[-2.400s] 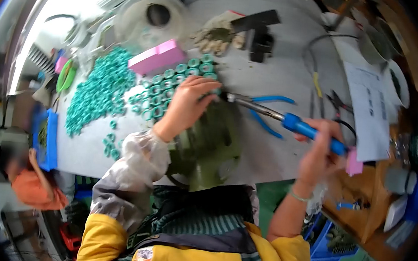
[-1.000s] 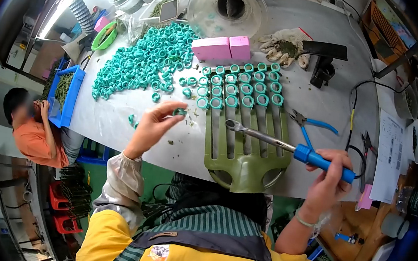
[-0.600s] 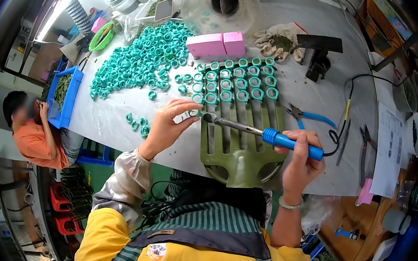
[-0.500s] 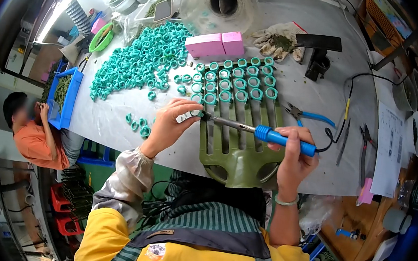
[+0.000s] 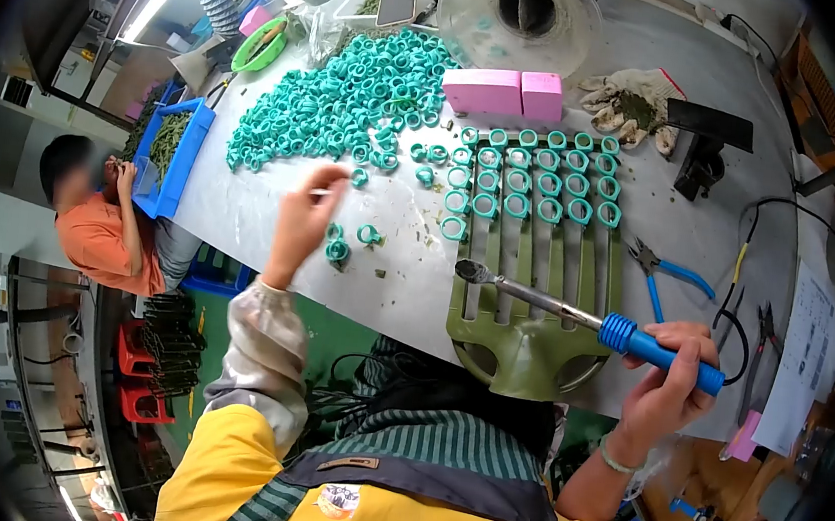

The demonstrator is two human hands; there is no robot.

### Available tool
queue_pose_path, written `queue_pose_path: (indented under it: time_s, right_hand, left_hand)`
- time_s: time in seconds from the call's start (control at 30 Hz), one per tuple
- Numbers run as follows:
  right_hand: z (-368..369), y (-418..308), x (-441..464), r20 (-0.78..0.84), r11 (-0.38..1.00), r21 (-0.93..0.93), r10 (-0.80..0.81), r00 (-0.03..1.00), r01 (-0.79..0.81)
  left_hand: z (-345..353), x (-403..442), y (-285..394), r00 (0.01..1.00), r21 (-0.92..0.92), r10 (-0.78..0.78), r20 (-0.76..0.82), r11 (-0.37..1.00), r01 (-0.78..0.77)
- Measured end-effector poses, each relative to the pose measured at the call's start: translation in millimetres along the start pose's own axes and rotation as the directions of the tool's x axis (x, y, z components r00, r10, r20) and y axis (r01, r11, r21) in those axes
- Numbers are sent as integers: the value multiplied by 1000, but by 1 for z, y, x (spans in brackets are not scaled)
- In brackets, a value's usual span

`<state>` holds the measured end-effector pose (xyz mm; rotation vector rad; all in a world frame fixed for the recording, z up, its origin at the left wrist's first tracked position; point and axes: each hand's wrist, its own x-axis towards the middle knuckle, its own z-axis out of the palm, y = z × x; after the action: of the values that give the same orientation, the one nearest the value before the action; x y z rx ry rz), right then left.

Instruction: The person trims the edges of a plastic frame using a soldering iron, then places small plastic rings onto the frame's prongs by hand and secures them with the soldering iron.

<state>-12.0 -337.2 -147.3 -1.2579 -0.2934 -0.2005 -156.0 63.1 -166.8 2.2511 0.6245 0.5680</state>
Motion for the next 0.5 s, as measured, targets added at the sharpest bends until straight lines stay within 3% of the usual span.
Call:
queue_pose_path:
  time_s: [0.03, 0.1, 0.17, 0.27, 0.37, 0.4, 0.43, 0.5]
  right_hand:
    - [0, 0, -1, -1, 1000, -4, -3, 1000, 3]
    - [0, 1, -2, 6, 1000, -1, -1, 1000, 1]
    - [3, 1, -3, 11, 1000, 0, 5, 1000, -5]
    - [5, -1, -4, 6, 1000, -11, 18, 1000, -18]
    - [4, -5, -4, -5, 999, -27, 26, 1000, -26]
    - [4, -8, -4, -15, 999, -33, 21, 1000, -22]
    - [3, -11, -3, -28, 999, -43, 15, 1000, -16]
    - [0, -13, -2, -32, 999, -39, 11, 999, -13]
  left_hand:
    - [-22, 0, -27, 997, 268, -55, -61, 961, 70]
    - [-45, -8, -55, 984, 497, -34, -174, 859, 118]
    - [-47, -20, -72, 975, 514, -155, -158, 831, 215]
    - [-40, -31, -99, 990, 442, -94, -109, 887, 133]
    - [-39, -27, -66, 978, 202, -107, -179, 969, 143]
    - [-36, -24, -60, 966, -72, -220, -134, 975, 212]
    - [-35, -21, -37, 970, -201, -239, -48, 953, 225]
    - [-23, -16, 2, 977, -269, -187, 106, 940, 209]
